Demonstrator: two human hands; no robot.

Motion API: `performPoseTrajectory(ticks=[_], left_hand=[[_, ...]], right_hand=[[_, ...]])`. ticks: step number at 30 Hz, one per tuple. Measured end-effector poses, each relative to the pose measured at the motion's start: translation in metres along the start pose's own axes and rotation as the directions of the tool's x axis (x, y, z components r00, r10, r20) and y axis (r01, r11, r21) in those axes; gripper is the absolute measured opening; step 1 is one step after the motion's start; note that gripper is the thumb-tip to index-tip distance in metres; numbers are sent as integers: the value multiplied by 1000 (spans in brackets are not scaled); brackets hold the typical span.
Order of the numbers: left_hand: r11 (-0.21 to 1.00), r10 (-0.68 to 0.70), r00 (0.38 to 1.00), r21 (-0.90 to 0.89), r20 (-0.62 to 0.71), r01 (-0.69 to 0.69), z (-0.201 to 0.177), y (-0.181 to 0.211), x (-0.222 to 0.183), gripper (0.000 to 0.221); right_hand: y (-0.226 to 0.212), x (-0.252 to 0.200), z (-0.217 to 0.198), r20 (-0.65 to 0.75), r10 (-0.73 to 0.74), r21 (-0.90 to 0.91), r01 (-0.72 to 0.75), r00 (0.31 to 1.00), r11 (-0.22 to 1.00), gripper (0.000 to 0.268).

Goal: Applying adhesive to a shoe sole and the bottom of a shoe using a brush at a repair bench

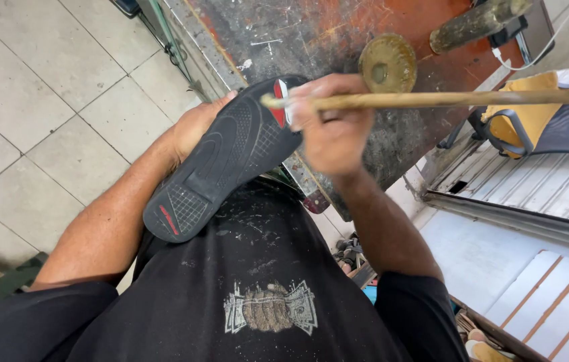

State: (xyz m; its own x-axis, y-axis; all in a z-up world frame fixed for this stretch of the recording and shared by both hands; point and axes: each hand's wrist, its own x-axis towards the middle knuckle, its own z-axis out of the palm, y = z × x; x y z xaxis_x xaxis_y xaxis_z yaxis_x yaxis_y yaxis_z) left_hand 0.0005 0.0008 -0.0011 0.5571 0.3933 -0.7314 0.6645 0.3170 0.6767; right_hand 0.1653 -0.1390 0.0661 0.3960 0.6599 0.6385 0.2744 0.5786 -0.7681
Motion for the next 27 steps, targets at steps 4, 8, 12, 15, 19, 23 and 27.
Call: performPoseTrajectory(ticks=[4,8,12,15,19,23,27], left_hand=[[999,-12,1000,47,3,12,-2,4,-3,70],[1000,16,999,2,45,-16,-5,17,-24,66],[939,-3,975,-335,224,80,-5,22,-31,63],[908,237,883,-416,405,-54,-11,-12,5,63],[867,211,863,-496,459,52,-14,-44,33,68],[847,163,882,-521,442,105,-14,-58,44,68],[843,197,924,-538,328,11,-9,-51,31,67]], right_hand=[[7,12,-11,64,129,97,-135,990,986,32],[5,27,-52,-106,10,-513,-63,994,856,25],[-19,41,-128,-179,13,-457,-94,984,884,25],[-25,34,-160,-182,222,-539,-286,958,792,31],[-19,32,-158,-153,337,-726,-337,929,600,19],[-8,30,-158,-119,344,-794,-297,931,531,20],[-2,34,-155,-281,402,-796,-446,871,410,23]])
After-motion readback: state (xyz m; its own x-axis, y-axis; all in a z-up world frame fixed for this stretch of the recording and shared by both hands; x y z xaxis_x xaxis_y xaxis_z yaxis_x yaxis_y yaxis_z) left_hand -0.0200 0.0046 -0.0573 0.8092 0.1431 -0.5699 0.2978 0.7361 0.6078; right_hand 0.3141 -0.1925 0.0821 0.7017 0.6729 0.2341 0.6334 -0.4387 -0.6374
